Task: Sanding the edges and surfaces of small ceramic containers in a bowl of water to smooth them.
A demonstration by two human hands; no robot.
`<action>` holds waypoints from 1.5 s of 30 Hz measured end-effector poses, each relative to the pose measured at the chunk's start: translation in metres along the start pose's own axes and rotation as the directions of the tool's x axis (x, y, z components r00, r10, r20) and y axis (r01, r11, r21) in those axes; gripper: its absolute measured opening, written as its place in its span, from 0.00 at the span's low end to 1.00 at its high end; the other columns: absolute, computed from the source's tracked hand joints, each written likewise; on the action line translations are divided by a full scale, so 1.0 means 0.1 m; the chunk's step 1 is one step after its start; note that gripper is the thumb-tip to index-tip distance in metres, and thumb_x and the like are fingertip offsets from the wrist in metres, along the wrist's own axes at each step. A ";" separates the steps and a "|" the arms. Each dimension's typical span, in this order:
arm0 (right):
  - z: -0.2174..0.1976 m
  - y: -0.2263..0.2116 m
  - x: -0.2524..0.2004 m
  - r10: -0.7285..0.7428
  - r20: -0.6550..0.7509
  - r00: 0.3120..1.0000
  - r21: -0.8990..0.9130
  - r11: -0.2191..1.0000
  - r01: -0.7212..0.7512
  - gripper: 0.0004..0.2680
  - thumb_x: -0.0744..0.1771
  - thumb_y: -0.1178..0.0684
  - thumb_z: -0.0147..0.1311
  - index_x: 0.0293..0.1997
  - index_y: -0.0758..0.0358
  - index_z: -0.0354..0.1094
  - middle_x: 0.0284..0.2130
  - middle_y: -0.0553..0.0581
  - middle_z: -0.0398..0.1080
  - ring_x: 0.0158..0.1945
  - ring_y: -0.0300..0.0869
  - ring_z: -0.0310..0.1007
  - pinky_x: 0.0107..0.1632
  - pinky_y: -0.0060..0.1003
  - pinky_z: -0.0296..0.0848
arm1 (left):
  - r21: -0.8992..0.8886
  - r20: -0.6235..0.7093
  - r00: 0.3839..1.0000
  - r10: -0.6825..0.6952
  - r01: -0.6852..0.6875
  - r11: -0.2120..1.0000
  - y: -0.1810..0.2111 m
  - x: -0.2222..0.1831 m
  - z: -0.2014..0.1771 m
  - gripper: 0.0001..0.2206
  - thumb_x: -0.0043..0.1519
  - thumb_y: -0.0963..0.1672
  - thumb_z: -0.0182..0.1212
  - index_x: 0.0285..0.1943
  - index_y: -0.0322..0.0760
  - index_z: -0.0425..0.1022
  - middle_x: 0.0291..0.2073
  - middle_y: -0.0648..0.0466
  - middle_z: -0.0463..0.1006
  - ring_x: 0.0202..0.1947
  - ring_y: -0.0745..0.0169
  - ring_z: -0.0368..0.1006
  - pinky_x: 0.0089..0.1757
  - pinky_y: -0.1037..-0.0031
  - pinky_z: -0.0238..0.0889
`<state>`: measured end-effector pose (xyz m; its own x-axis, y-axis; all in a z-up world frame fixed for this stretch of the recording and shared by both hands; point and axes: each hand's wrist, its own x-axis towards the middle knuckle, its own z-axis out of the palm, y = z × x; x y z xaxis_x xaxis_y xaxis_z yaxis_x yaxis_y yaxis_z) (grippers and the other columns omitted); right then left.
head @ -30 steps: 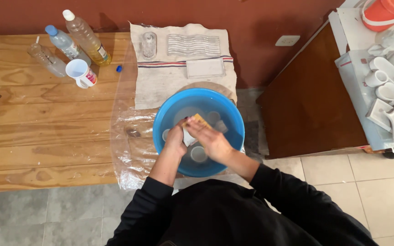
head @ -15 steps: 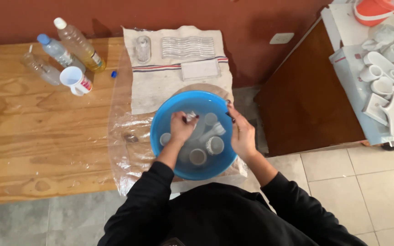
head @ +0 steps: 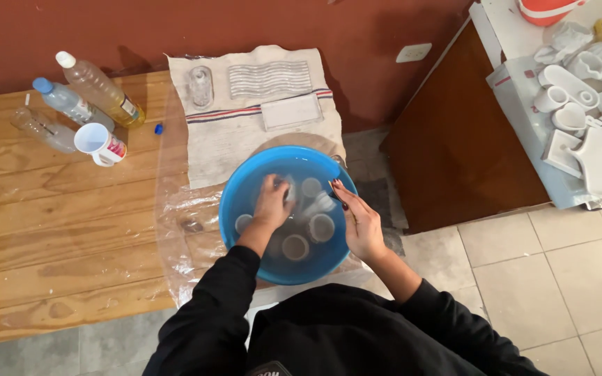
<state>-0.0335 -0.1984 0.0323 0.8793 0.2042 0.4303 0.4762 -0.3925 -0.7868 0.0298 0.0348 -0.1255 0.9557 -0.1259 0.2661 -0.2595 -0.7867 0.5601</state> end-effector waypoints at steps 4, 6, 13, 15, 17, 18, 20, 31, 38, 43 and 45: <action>-0.01 0.06 0.01 0.004 0.017 1.000 0.017 1.000 -0.004 0.13 0.70 0.68 0.44 0.61 0.70 0.66 0.61 0.66 0.70 0.66 0.55 0.70 0.66 0.41 0.68 | -0.247 0.039 0.967 -0.251 0.252 0.936 -0.10 0.05 0.04 0.18 0.56 0.46 0.73 0.51 0.36 0.75 0.47 0.43 0.77 0.50 0.39 0.75 0.50 0.58 0.70; 0.00 0.07 0.03 0.004 0.018 1.000 0.032 0.999 -0.005 0.13 0.70 0.67 0.44 0.62 0.70 0.65 0.61 0.66 0.70 0.65 0.54 0.71 0.65 0.40 0.69 | -0.824 0.393 0.768 -0.505 0.538 0.177 0.03 0.11 -0.13 0.16 0.63 0.48 0.61 0.53 0.39 0.62 0.47 0.44 0.78 0.44 0.45 0.79 0.37 0.56 0.77; -0.05 0.09 0.08 0.020 0.007 1.000 0.083 0.996 -0.020 0.12 0.71 0.65 0.44 0.62 0.70 0.66 0.60 0.65 0.71 0.64 0.51 0.72 0.65 0.39 0.69 | -0.684 0.726 0.641 -0.248 0.637 -0.355 0.35 0.12 -0.64 0.31 0.69 0.58 0.39 0.63 0.31 0.72 0.48 0.37 0.80 0.39 0.46 0.81 0.36 0.68 0.79; -0.10 0.05 0.11 0.055 -0.019 0.998 0.085 0.995 -0.053 0.11 0.72 0.63 0.44 0.62 0.69 0.66 0.59 0.65 0.72 0.62 0.48 0.74 0.63 0.37 0.70 | -0.643 0.713 0.683 -0.157 0.549 -0.533 0.48 0.13 -0.85 0.30 0.70 0.57 0.41 0.66 0.29 0.70 0.48 0.37 0.81 0.40 0.45 0.82 0.36 0.69 0.77; -0.17 0.03 0.10 0.054 -0.016 0.998 0.097 0.994 -0.053 0.11 0.72 0.62 0.43 0.62 0.69 0.66 0.59 0.65 0.72 0.61 0.47 0.74 0.62 0.36 0.70 | -0.674 0.658 0.740 -0.141 0.495 -0.549 0.66 0.11 -1.03 0.30 0.71 0.56 0.41 0.66 0.26 0.70 0.48 0.36 0.81 0.40 0.45 0.82 0.38 0.68 0.77; -0.19 0.02 0.12 0.060 -0.027 0.998 0.104 0.993 -0.056 0.11 0.73 0.61 0.43 0.63 0.69 0.66 0.59 0.64 0.72 0.59 0.46 0.74 0.61 0.36 0.70 | -0.696 0.603 0.789 -0.114 0.451 -0.560 0.74 0.12 -1.13 0.30 0.72 0.55 0.42 0.66 0.24 0.70 0.49 0.34 0.81 0.41 0.45 0.82 0.39 0.66 0.78; -0.19 0.08 0.11 0.070 -0.026 0.997 0.128 0.990 -0.066 0.12 0.73 0.60 0.43 0.63 0.69 0.66 0.58 0.64 0.73 0.58 0.44 0.74 0.60 0.35 0.70 | -0.715 0.585 0.794 -0.164 0.410 -0.567 0.74 0.07 -0.99 0.29 0.72 0.55 0.43 0.65 0.24 0.69 0.49 0.35 0.81 0.42 0.44 0.81 0.39 0.65 0.78; -0.13 -0.03 0.07 0.104 -0.103 0.989 0.205 0.975 -0.081 0.11 0.73 0.59 0.42 0.62 0.71 0.66 0.59 0.62 0.72 0.59 0.40 0.72 0.62 0.33 0.69 | -0.850 0.520 0.765 -0.379 0.507 -0.143 0.55 0.22 -0.73 0.21 0.63 0.46 0.56 0.64 0.36 0.67 0.63 0.51 0.71 0.55 0.55 0.74 0.46 0.57 0.76; 0.19 -0.20 -0.11 0.220 -0.291 0.931 0.023 0.975 -0.223 0.12 0.71 0.64 0.43 0.61 0.72 0.67 0.55 0.62 0.75 0.55 0.40 0.74 0.59 0.32 0.69 | -0.323 -0.278 0.957 -0.078 -0.016 0.946 -0.81 1.18 -0.72 0.31 0.48 0.45 0.79 0.61 0.39 0.72 0.51 0.42 0.73 0.52 0.44 0.72 0.52 0.62 0.69; 0.41 -0.25 -0.38 0.328 -0.414 0.849 -0.116 0.906 -0.407 0.11 0.70 0.65 0.45 0.59 0.71 0.69 0.54 0.62 0.75 0.54 0.42 0.76 0.58 0.33 0.70 | -0.252 -0.161 0.984 -0.081 0.039 0.967 -1.80 1.81 -0.26 0.30 0.42 0.44 0.81 0.56 0.39 0.76 0.47 0.43 0.71 0.49 0.41 0.70 0.51 0.58 0.68; 0.43 -0.28 -0.42 0.355 -0.431 0.830 -0.131 0.885 -0.446 0.11 0.70 0.65 0.45 0.58 0.71 0.68 0.55 0.63 0.75 0.55 0.44 0.76 0.59 0.34 0.71 | -0.214 -0.136 0.988 -0.073 0.043 0.976 -1.98 1.98 -0.03 0.30 0.39 0.43 0.80 0.54 0.38 0.77 0.47 0.42 0.70 0.49 0.41 0.69 0.51 0.58 0.66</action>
<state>-0.0834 -0.1576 0.0179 0.8951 -0.3558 0.2687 0.0282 -0.5562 -0.8306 0.2700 0.1676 -0.1810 0.9442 0.0156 0.3290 -0.2423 -0.6436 0.7260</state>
